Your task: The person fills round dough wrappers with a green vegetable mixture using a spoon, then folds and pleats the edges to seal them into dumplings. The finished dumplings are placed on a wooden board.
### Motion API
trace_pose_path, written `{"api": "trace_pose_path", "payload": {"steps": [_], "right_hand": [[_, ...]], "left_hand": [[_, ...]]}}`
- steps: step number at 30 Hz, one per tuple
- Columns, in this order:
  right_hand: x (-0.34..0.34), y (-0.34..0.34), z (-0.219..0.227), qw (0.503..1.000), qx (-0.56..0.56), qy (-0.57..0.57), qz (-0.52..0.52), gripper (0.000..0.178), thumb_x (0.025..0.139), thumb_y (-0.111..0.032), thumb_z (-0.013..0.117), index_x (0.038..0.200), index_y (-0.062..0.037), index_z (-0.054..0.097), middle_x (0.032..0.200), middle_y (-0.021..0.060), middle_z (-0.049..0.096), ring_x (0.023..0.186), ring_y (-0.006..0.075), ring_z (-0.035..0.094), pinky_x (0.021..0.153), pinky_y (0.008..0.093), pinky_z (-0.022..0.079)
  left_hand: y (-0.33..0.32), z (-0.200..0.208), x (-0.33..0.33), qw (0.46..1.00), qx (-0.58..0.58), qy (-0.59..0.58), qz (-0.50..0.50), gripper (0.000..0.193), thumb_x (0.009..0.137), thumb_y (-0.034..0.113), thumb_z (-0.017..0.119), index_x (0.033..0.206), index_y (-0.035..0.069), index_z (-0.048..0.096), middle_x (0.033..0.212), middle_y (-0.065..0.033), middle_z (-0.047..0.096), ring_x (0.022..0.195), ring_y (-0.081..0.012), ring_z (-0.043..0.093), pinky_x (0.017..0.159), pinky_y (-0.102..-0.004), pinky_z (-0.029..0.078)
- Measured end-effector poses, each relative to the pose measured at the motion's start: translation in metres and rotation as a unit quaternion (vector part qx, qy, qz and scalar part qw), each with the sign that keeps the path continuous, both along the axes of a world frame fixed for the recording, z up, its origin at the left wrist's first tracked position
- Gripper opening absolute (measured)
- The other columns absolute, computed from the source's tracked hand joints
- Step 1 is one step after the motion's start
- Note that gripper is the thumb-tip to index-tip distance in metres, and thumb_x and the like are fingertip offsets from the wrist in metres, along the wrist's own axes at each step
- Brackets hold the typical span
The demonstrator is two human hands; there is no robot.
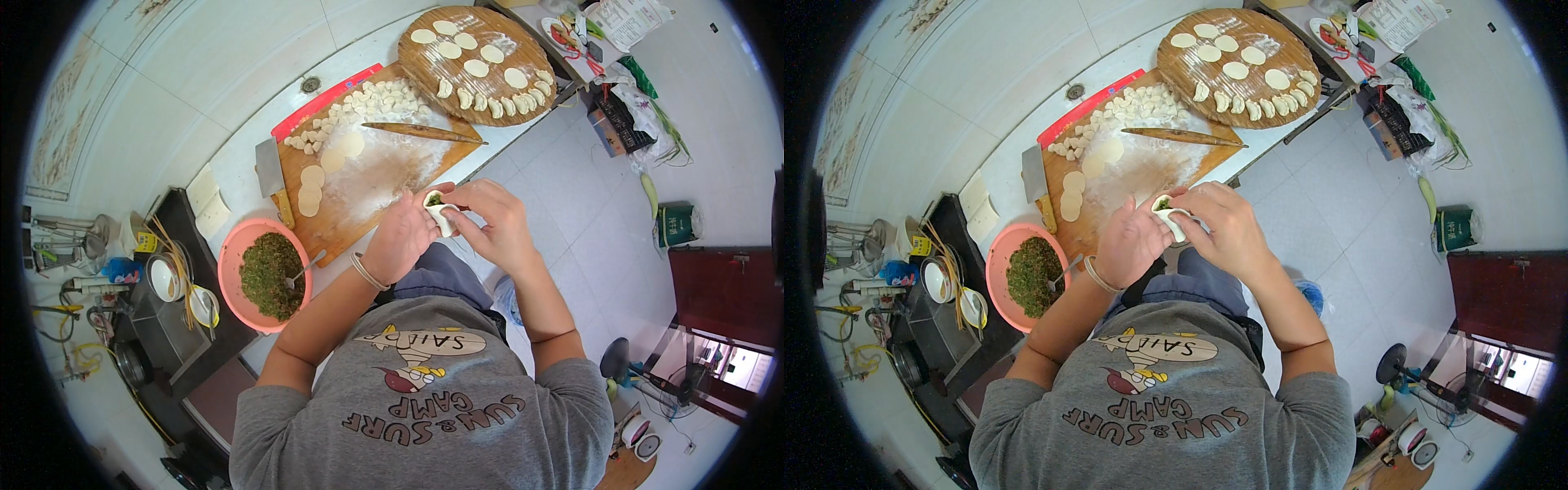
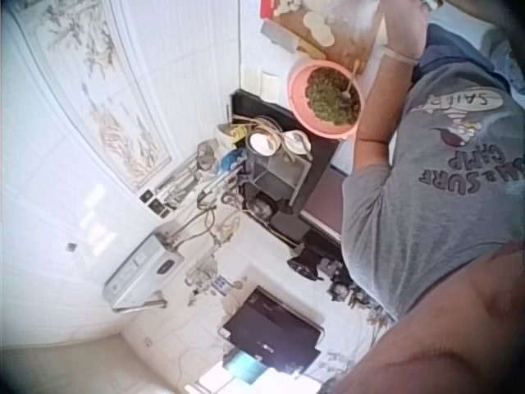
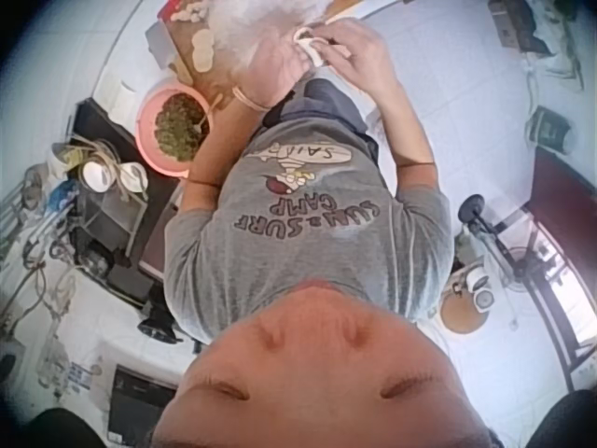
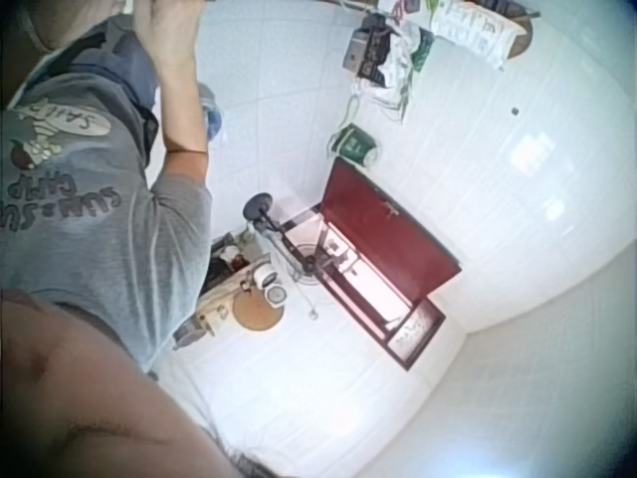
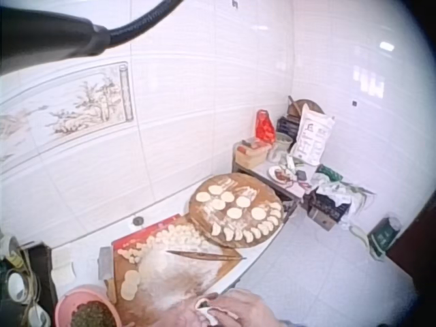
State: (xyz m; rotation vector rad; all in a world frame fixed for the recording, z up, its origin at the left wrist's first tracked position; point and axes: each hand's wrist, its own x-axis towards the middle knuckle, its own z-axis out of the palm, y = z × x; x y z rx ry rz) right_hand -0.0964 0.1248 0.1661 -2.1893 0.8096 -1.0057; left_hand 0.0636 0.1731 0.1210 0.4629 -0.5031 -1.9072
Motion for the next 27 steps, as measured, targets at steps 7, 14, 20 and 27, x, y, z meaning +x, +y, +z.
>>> {"api": "trace_pose_path", "payload": {"steps": [7,14,20,27], "right_hand": [[-0.001,-0.004,-0.008,1.000,-0.010,0.005,-0.006,0.010,0.074,0.000,0.068,0.084,-0.0022,0.064,0.077,0.0099,0.063,0.068,0.0235,0.061,0.060,0.0309,0.048],[0.002,0.002,0.001,0.993,0.113,0.011,-0.027,0.012,0.075,-0.001,0.066,0.087,-0.0026,0.064,0.076,0.0106,0.062,0.068,0.0269,0.061,0.060,0.0339,0.049],[0.002,0.000,-0.002,0.995,0.097,0.038,-0.002,0.011,0.075,-0.002,0.066,0.086,-0.0027,0.065,0.077,0.0107,0.063,0.068,0.0268,0.060,0.061,0.0337,0.049],[0.000,-0.004,-0.015,0.998,-0.048,0.038,0.020,0.010,0.072,-0.003,0.067,0.082,-0.0016,0.064,0.080,0.0087,0.064,0.071,0.0271,0.060,0.063,0.0347,0.049]], "left_hand": [[0.002,-0.006,-0.001,0.994,-0.052,-0.095,0.013,0.056,0.099,0.042,0.035,0.136,-0.001,0.032,0.125,-0.0070,0.046,0.111,-0.0143,0.048,0.094,-0.0335,0.039],[0.000,-0.002,0.003,0.984,-0.048,-0.166,-0.044,0.063,0.098,0.045,0.026,0.139,-0.002,0.029,0.131,-0.0092,0.045,0.119,-0.0183,0.044,0.101,-0.0348,0.032],[0.001,-0.004,0.005,0.971,-0.038,-0.231,-0.044,0.062,0.099,0.044,0.022,0.140,-0.002,0.029,0.132,-0.0087,0.045,0.115,-0.0170,0.047,0.098,-0.0347,0.036],[0.000,-0.012,0.006,0.974,-0.023,-0.219,-0.060,0.066,0.098,0.049,0.022,0.140,-0.002,0.030,0.130,-0.0073,0.048,0.114,-0.0160,0.048,0.096,-0.0339,0.037]]}}
